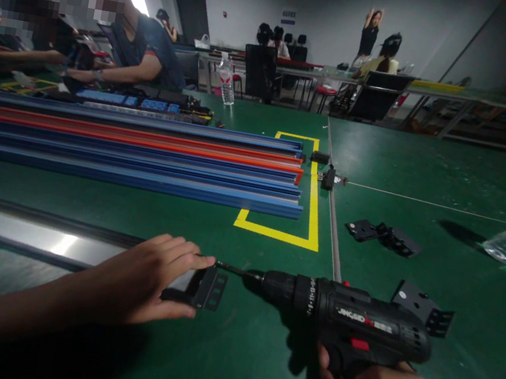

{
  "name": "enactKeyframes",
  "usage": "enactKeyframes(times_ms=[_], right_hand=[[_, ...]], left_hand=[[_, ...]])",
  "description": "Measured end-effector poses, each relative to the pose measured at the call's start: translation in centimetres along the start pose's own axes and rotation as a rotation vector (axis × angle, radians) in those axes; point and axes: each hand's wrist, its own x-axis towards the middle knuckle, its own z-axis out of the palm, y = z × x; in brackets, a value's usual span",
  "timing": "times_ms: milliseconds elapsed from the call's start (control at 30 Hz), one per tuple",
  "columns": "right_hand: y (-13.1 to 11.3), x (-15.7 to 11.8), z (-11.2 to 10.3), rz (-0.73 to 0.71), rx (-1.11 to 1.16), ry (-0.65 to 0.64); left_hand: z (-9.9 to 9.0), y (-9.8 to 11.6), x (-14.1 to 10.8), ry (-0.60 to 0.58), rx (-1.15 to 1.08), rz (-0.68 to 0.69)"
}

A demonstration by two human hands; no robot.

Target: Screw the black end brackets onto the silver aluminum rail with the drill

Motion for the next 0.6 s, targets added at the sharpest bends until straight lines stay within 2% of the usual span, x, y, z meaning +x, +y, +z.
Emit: enactKeyframes(times_ms=[133,400,533,600], right_hand=[[0.5,-0.1,0.1,-0.036,0.027,0.061],[0.9,0.2,0.3,-0.089,0.061,0.036],[0.1,0.2,0.1,-0.009,0.007,-0.045],[-0.1,0.1,0.0,-0.002,0.000,-0.046]], left_hand=[[0.0,-0.1,0.0,-0.006,-0.007,0.000],[0.4,-0.2,-0.1,0.004,0.012,-0.007],[0.3,-0.1,-0.1,0.000,0.015,-0.007],[0.2,-0.1,-0.1,-0.007,0.012,-0.010]])
